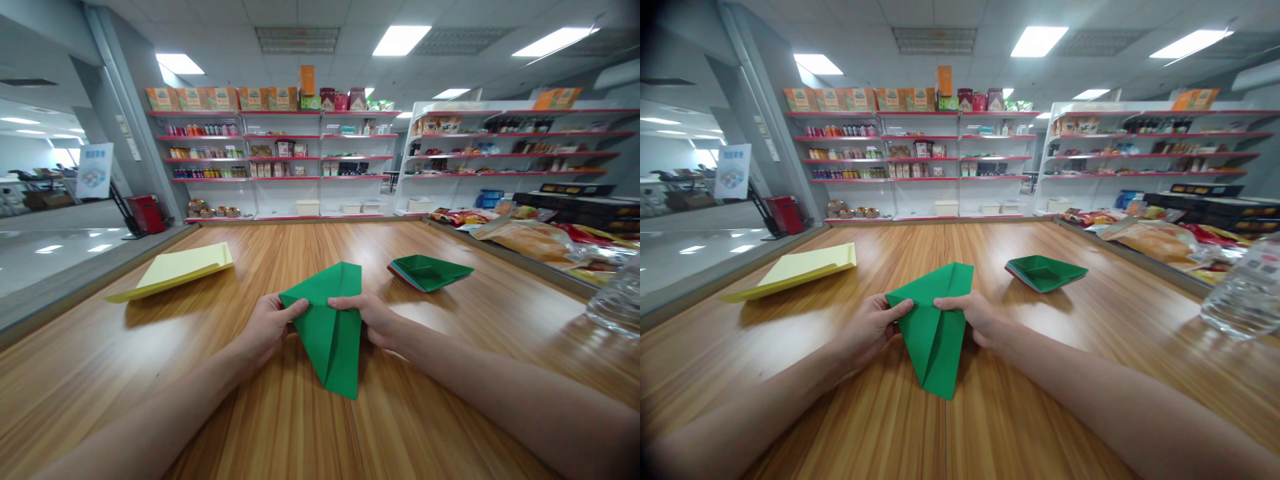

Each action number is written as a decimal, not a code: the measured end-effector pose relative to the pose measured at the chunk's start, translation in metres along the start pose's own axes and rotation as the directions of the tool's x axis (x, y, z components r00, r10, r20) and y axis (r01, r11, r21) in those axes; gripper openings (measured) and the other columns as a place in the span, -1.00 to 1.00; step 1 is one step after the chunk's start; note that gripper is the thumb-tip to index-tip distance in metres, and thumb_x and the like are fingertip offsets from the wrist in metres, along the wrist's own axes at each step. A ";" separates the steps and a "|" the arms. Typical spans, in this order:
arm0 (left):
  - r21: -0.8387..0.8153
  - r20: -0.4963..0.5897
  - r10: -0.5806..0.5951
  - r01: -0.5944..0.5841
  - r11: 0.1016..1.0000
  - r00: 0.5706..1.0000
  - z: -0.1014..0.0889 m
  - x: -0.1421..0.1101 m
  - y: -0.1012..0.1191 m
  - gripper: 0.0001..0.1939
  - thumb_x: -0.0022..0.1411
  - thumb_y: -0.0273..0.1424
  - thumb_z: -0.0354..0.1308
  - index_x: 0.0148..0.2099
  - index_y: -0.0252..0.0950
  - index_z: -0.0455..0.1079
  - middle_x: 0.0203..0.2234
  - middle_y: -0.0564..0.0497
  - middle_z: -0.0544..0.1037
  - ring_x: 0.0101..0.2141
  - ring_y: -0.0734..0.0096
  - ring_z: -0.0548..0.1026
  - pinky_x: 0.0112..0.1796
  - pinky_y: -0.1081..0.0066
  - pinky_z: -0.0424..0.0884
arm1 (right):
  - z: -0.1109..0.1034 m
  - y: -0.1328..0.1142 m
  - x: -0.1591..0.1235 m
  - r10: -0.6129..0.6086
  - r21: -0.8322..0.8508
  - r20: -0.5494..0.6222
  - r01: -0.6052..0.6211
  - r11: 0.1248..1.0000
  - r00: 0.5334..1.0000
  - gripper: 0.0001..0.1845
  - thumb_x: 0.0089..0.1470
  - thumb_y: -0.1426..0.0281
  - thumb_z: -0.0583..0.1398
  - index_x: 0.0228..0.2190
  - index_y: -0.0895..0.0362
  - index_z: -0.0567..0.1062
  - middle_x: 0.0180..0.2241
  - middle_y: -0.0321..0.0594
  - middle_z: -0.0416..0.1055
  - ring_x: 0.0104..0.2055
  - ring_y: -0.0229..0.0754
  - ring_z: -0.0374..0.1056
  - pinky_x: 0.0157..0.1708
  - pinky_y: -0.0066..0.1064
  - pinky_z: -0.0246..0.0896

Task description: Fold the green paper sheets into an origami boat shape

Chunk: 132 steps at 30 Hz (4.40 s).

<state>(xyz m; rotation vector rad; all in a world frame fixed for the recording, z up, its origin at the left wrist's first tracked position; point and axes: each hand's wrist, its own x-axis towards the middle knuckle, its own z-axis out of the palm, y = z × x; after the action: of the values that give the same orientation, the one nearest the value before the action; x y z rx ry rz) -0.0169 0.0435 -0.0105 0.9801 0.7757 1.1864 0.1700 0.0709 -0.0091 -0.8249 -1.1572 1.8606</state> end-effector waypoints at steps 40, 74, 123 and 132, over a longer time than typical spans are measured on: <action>0.177 0.179 -0.123 0.092 0.980 0.976 -0.025 -0.001 0.008 -0.64 0.13 -0.36 0.20 -0.03 -0.39 0.37 -0.47 -0.18 0.60 -0.50 0.25 0.58 -0.57 0.47 0.50 | -0.007 -0.002 -0.006 -0.114 -0.150 0.007 0.114 0.982 0.993 -0.57 -0.24 0.40 0.37 -0.22 0.18 0.53 -0.23 -0.09 0.53 -0.23 -0.04 0.46 -0.18 -0.18 0.35; 0.071 0.038 0.100 -0.103 0.992 0.994 -0.001 0.003 -0.011 -0.68 0.09 -0.35 0.26 -0.12 -0.40 0.38 -0.24 -0.15 0.55 -0.35 0.30 0.57 -0.32 0.38 0.49 | -0.010 0.009 0.009 -0.243 -0.074 0.126 0.254 0.964 0.962 -0.65 -0.06 0.18 0.28 -0.30 0.16 0.42 -0.38 -0.23 0.38 -0.50 -0.27 0.32 -0.64 -0.46 0.26; 0.682 -0.314 0.372 -0.065 0.728 0.874 0.029 -0.009 -0.010 -0.46 0.16 0.05 -0.06 -0.64 -0.25 0.20 -0.81 0.07 0.29 -0.76 0.47 0.25 -0.70 0.46 0.04 | 0.032 0.018 -0.014 -0.288 -0.259 0.124 0.311 0.915 0.950 -0.62 -0.09 0.16 0.28 -0.51 0.28 0.47 -0.63 -0.15 0.45 -0.66 -0.25 0.37 -0.70 -0.50 0.32; 0.808 -0.254 0.495 -0.098 0.580 0.831 0.019 -0.003 -0.009 -0.43 0.24 -0.02 -0.15 -0.67 -0.26 0.19 -0.75 0.05 0.27 -0.68 0.46 0.21 -0.60 0.43 0.00 | 0.030 0.021 -0.013 -0.313 -0.221 0.095 0.327 0.919 0.945 -0.56 -0.02 0.10 0.21 -0.45 0.30 0.45 -0.59 -0.09 0.46 -0.60 -0.18 0.42 -0.67 -0.45 0.35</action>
<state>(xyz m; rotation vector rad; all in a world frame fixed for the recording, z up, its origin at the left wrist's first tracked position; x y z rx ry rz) 0.0027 0.0363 -0.0118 1.6263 1.6505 1.4399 0.1458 0.0418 -0.0159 -0.6623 -1.4740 1.5057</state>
